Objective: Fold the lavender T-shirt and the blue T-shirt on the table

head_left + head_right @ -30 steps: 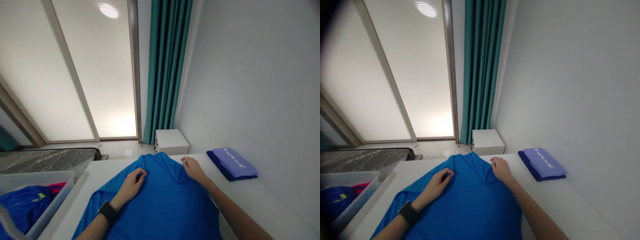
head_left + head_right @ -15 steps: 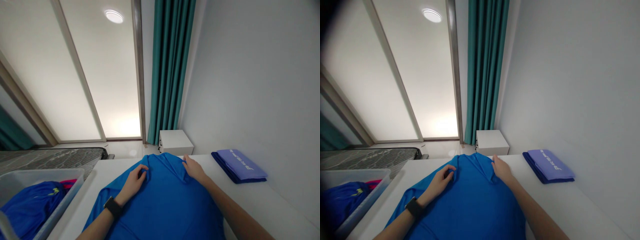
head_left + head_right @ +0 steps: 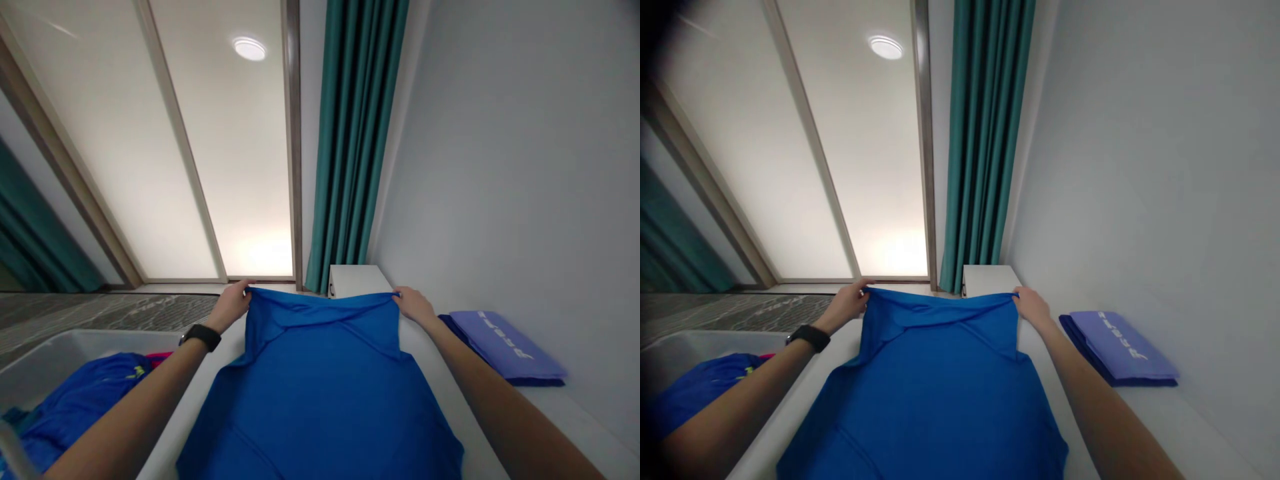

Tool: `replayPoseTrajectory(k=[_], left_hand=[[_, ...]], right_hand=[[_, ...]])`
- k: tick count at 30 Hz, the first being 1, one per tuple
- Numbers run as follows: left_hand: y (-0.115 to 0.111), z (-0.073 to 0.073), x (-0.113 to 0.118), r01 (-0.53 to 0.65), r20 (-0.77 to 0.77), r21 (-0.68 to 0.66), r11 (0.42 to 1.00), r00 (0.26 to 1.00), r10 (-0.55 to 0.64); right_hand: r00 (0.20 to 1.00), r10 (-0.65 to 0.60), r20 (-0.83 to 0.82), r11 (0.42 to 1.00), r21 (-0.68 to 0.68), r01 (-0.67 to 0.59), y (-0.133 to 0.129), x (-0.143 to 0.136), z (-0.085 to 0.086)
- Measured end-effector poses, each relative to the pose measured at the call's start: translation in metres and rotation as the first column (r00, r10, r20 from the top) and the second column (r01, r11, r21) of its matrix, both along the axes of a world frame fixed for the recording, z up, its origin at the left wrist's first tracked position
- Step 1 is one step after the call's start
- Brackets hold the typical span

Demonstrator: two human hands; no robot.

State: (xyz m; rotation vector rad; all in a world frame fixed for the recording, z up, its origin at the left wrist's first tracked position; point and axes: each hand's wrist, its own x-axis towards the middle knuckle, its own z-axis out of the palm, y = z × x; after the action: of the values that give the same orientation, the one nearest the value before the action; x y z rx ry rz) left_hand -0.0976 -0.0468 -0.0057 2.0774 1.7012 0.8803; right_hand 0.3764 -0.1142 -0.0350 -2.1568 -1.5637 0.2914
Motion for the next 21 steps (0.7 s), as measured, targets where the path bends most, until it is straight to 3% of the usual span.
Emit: replayPoseTrajectory(k=[4,8,14,21], left_hand=[[0.021,0.014,-0.008,-0.05,0.172,-0.114,0.992,0.983,0.07],[0.038,0.015,-0.008,-0.062,0.298,-0.187,0.98,0.947,0.117],[0.047,-0.001,-0.001,-0.06,0.428,-0.221,0.973,0.891,0.152],[0.04,-0.023,-0.009,-0.08,0.451,-0.273,0.959,0.87,0.201]], right_hand=[[0.981,-0.046,-0.187,0.998,0.024,0.052,0.01,0.004,0.008],[0.905,-0.056,-0.422,0.996,0.042,0.081,0.013,0.0,0.007],[0.779,-0.08,-0.622,0.994,0.005,0.106,0.014,-0.004,-0.005],[0.745,-0.116,-0.657,0.992,-0.044,0.116,0.008,-0.003,-0.022]])
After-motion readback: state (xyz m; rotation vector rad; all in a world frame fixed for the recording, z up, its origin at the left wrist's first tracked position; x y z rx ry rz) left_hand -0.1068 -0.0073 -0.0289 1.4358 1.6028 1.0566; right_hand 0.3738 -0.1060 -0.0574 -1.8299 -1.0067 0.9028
